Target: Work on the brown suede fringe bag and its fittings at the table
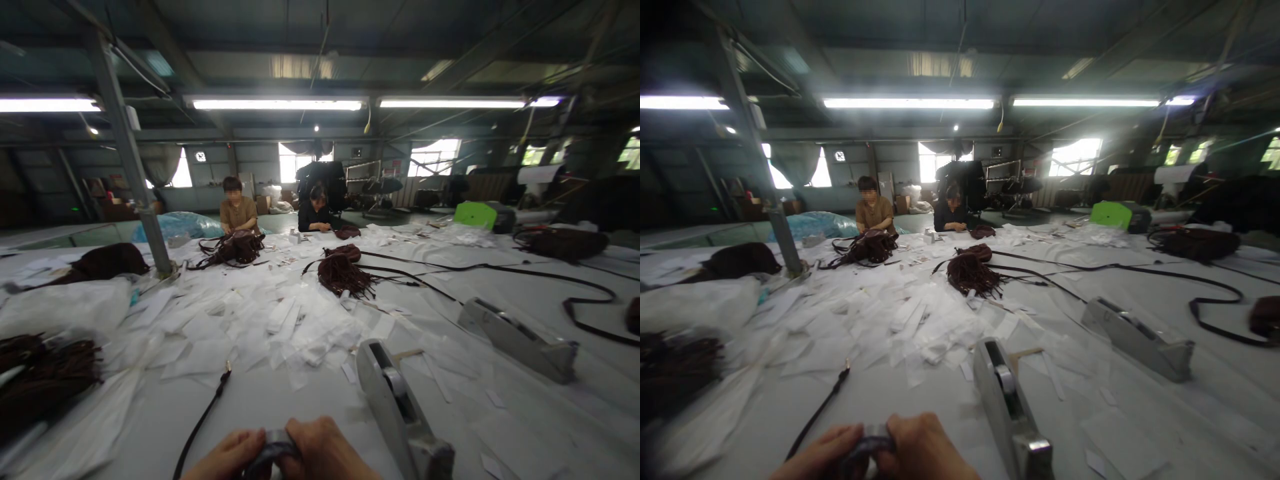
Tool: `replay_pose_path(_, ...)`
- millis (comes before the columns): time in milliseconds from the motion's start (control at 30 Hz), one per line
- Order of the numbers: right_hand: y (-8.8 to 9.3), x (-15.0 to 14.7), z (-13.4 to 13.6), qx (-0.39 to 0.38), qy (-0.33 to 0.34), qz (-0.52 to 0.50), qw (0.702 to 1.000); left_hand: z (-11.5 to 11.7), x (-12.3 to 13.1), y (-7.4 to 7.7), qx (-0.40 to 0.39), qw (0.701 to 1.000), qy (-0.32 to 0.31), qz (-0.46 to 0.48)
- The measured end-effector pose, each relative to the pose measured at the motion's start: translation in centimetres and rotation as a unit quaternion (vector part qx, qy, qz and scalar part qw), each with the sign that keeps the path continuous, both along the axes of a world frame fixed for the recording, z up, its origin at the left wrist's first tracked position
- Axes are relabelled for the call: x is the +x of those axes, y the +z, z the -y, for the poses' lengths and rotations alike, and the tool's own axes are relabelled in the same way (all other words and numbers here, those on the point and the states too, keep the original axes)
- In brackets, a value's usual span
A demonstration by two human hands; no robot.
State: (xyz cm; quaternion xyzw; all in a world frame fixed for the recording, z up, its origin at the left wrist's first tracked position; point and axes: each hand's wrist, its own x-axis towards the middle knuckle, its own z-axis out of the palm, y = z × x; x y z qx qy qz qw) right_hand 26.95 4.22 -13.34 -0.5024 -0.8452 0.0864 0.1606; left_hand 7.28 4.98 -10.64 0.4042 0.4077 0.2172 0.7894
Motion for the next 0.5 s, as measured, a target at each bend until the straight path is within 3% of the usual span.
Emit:
replay_pose_path(167, 0.6, 0.7, -0.6, -0.055, -0.001, -0.142, 0.988, -0.3, 0.2, -1.1, -0.03, 0.997, 0.072, 0.006)
replay_pose_path(300, 0.6, 3.4, -1.7, -0.094, -0.081, -0.376, 0.918, -1.1, -0.9, -3.3, -0.09, 0.989, 0.118, 0.005)
replay_pose_path(400, -0.2, 5.5, -1.4, -0.081, -0.168, -0.429, 0.884, -1.5, -1.6, -4.4, -0.125, 0.983, 0.13, 0.028)
replay_pose_path(500, -1.0, 5.6, 0.1, -0.086, -0.183, -0.438, 0.876, -1.6, -1.6, -5.0, -0.134, 0.981, 0.132, 0.041)
